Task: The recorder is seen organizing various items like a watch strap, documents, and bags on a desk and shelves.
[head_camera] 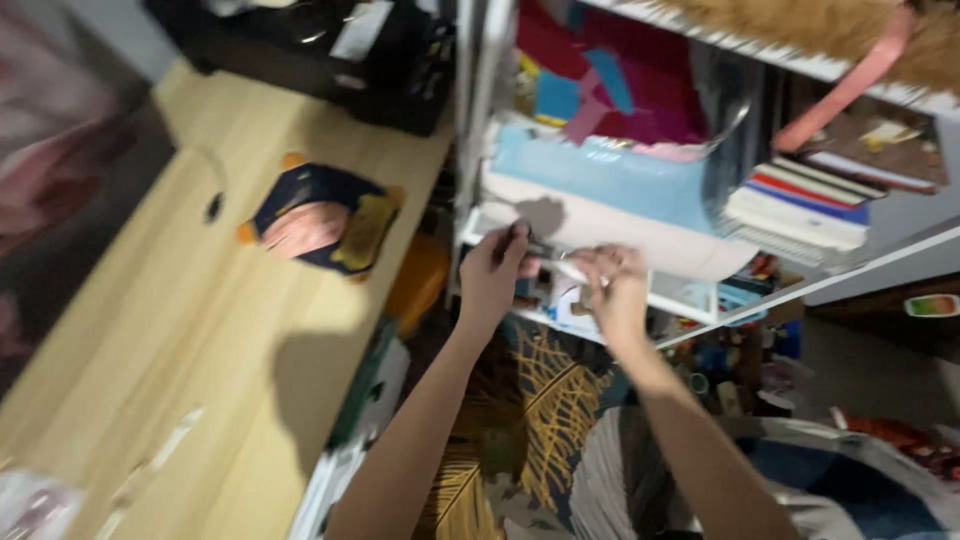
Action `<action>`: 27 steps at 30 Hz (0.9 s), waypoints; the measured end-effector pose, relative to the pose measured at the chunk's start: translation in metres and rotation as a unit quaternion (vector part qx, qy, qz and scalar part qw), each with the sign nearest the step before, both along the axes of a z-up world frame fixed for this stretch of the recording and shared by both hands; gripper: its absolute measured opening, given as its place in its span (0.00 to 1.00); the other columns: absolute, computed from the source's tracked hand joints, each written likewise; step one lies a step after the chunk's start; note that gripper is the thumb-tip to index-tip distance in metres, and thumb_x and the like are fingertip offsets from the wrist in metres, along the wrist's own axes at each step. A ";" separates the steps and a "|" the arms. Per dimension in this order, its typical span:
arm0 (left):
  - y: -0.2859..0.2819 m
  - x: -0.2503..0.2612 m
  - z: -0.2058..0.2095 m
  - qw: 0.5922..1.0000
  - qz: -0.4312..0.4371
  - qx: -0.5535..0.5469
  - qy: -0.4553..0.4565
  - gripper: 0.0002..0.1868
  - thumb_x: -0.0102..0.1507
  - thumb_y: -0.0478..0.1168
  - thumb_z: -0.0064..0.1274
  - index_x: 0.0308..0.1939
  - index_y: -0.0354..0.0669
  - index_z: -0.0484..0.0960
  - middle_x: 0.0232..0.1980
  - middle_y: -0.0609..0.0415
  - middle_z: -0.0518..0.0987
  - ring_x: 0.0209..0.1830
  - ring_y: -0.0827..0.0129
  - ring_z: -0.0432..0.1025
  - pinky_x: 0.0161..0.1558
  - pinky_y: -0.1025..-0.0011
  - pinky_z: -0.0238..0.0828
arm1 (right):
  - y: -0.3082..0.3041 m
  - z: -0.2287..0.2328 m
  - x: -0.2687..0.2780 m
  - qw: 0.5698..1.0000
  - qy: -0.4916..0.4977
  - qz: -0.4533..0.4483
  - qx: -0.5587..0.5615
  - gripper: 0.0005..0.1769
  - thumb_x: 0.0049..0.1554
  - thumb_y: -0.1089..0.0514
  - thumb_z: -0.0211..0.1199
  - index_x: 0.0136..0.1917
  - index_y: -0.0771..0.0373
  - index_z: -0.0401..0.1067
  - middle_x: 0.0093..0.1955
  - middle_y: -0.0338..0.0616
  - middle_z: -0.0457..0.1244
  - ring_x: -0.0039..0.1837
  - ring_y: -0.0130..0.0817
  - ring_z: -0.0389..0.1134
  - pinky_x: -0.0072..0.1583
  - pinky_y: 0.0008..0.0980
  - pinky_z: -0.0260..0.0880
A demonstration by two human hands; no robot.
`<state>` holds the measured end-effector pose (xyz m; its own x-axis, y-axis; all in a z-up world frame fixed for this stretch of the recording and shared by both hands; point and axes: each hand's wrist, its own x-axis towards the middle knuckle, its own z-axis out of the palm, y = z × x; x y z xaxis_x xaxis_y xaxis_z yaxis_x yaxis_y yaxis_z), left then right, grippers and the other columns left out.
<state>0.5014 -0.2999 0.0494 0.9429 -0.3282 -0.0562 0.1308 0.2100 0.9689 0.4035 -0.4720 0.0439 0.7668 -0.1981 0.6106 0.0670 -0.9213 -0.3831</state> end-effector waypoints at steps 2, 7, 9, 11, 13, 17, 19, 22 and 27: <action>-0.052 0.030 -0.018 0.999 0.002 0.051 -0.015 0.14 0.69 0.41 0.54 0.52 0.32 0.82 0.37 0.52 0.83 0.33 0.74 0.77 0.36 0.75 0.74 | -0.049 0.012 0.019 0.999 0.018 -0.026 0.006 0.07 0.55 0.62 0.70 0.49 0.57 0.82 0.48 0.43 0.69 0.55 0.43 0.64 0.59 0.43 0.64; -0.162 0.078 -0.085 0.986 0.014 0.159 -0.055 0.17 0.66 0.39 0.55 0.56 0.34 0.80 0.37 0.49 0.84 0.34 0.67 0.80 0.37 0.68 0.76 | -0.149 0.004 0.058 0.996 0.034 -0.058 -0.055 0.06 0.56 0.57 0.73 0.48 0.57 0.83 0.45 0.44 0.65 0.54 0.46 0.63 0.55 0.45 0.61; -0.189 0.092 -0.111 0.969 0.056 0.198 -0.135 0.20 0.61 0.35 0.56 0.58 0.33 0.79 0.43 0.43 0.83 0.40 0.57 0.80 0.40 0.61 0.77 | -0.175 -0.010 0.069 0.993 0.033 -0.038 -0.109 0.07 0.54 0.58 0.72 0.47 0.56 0.83 0.46 0.42 0.66 0.55 0.46 0.63 0.56 0.45 0.61; -0.194 0.088 -0.086 0.957 0.060 0.235 -0.161 0.21 0.61 0.33 0.55 0.59 0.34 0.78 0.47 0.40 0.81 0.40 0.52 0.79 0.40 0.58 0.76 | -0.188 -0.022 0.075 0.991 0.037 -0.042 -0.121 0.06 0.54 0.58 0.72 0.47 0.56 0.83 0.46 0.42 0.66 0.55 0.46 0.63 0.55 0.44 0.61; -0.195 0.083 -0.072 0.941 0.067 0.275 -0.184 0.22 0.61 0.31 0.54 0.60 0.34 0.77 0.52 0.37 0.80 0.40 0.47 0.77 0.40 0.55 0.74 | -0.194 -0.035 0.080 0.989 0.043 -0.041 -0.132 0.05 0.55 0.58 0.73 0.46 0.57 0.83 0.47 0.42 0.67 0.55 0.46 0.63 0.55 0.44 0.62; -0.166 0.070 -0.057 0.929 0.110 0.233 -0.265 0.22 0.60 0.26 0.49 0.59 0.36 0.78 0.59 0.34 0.76 0.43 0.43 0.75 0.42 0.56 0.73 | -0.186 -0.061 0.090 0.995 -0.005 -0.080 0.062 0.09 0.55 0.63 0.70 0.51 0.59 0.80 0.52 0.46 0.65 0.58 0.48 0.64 0.60 0.45 0.64; -0.122 0.052 -0.037 0.924 0.135 0.214 -0.286 0.22 0.60 0.25 0.48 0.58 0.36 0.79 0.59 0.34 0.76 0.44 0.43 0.75 0.43 0.57 0.74 | -0.149 -0.044 0.081 0.976 -0.019 -0.086 0.197 0.11 0.55 0.65 0.68 0.53 0.60 0.79 0.56 0.47 0.64 0.58 0.49 0.63 0.60 0.45 0.65; -0.033 0.021 -0.013 0.957 0.112 0.216 -0.158 0.18 0.62 0.28 0.49 0.56 0.38 0.80 0.51 0.39 0.78 0.36 0.50 0.76 0.42 0.58 0.72 | -0.061 -0.006 0.059 0.999 -0.031 -0.042 0.004 0.20 0.55 0.69 0.65 0.61 0.64 0.77 0.60 0.52 0.65 0.63 0.53 0.61 0.68 0.50 0.58; 0.158 -0.035 -0.077 0.859 0.301 0.318 -0.265 0.14 0.62 0.28 0.51 0.51 0.40 0.82 0.52 0.41 0.81 0.50 0.46 0.76 0.53 0.59 0.74 | 0.101 -0.035 0.055 0.981 0.076 0.138 0.115 0.10 0.56 0.66 0.63 0.52 0.62 0.76 0.55 0.48 0.65 0.59 0.50 0.64 0.65 0.48 0.63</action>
<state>0.4667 -0.1424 -0.0273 0.8793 0.1670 0.4461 -0.3106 -0.5090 0.8028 0.4587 -0.3714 0.0088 0.8894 -0.0897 0.4483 0.2273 -0.7640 -0.6038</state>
